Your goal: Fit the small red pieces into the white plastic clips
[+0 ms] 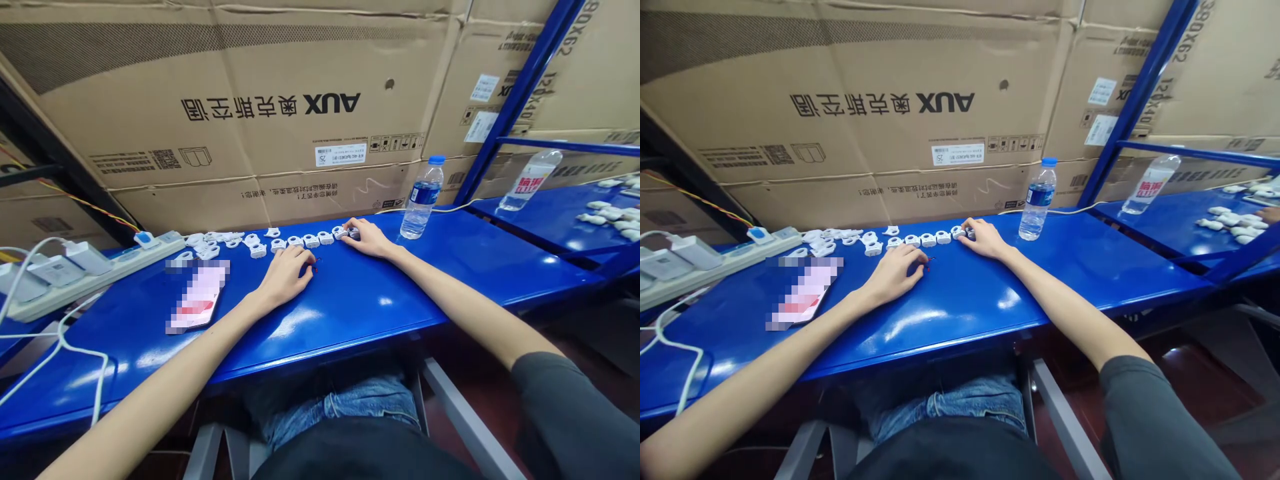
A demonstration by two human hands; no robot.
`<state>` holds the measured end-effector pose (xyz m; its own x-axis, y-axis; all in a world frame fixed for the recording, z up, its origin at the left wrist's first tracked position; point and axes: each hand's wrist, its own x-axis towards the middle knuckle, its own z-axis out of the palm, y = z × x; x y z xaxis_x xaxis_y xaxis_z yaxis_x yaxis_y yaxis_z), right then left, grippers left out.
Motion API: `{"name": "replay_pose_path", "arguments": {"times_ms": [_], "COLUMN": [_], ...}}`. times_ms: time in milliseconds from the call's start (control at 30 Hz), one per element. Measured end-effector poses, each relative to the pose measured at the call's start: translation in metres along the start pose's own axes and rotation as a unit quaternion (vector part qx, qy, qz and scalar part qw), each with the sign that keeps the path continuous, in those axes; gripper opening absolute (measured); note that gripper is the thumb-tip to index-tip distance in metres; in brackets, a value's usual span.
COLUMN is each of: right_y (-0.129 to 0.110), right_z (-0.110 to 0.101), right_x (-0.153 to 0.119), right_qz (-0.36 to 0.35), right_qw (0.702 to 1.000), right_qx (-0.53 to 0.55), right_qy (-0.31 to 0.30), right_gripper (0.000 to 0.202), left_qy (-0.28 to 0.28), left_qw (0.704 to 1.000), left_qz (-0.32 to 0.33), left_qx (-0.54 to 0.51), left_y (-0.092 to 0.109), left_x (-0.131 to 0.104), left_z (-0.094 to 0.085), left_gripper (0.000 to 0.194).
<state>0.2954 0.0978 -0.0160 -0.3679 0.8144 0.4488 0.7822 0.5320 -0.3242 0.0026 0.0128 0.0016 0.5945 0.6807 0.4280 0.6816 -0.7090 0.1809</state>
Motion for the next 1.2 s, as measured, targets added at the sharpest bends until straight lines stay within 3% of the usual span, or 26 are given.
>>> {"name": "replay_pose_path", "arguments": {"times_ms": [700, 1033, 1200], "right_y": [0.003, -0.028, -0.038], "right_z": [0.004, 0.007, 0.01], "right_x": [-0.002, -0.005, -0.005], "right_qz": [-0.021, -0.11, -0.122], "right_qw": [1.0, 0.992, 0.99], "right_qx": [-0.013, -0.058, -0.071], "right_qy": [-0.014, -0.003, -0.013], "right_gripper": [0.04, 0.051, 0.04], "left_qy": [0.002, -0.001, -0.011], "left_qw": [1.0, 1.0, 1.0], "left_qz": [-0.004, 0.002, 0.005], "left_qx": [-0.006, -0.005, 0.002], "left_y": [0.0, -0.002, -0.006], "left_x": [0.001, 0.001, 0.001], "left_z": [-0.002, -0.001, 0.001], "left_gripper": [0.01, 0.01, 0.015]}}
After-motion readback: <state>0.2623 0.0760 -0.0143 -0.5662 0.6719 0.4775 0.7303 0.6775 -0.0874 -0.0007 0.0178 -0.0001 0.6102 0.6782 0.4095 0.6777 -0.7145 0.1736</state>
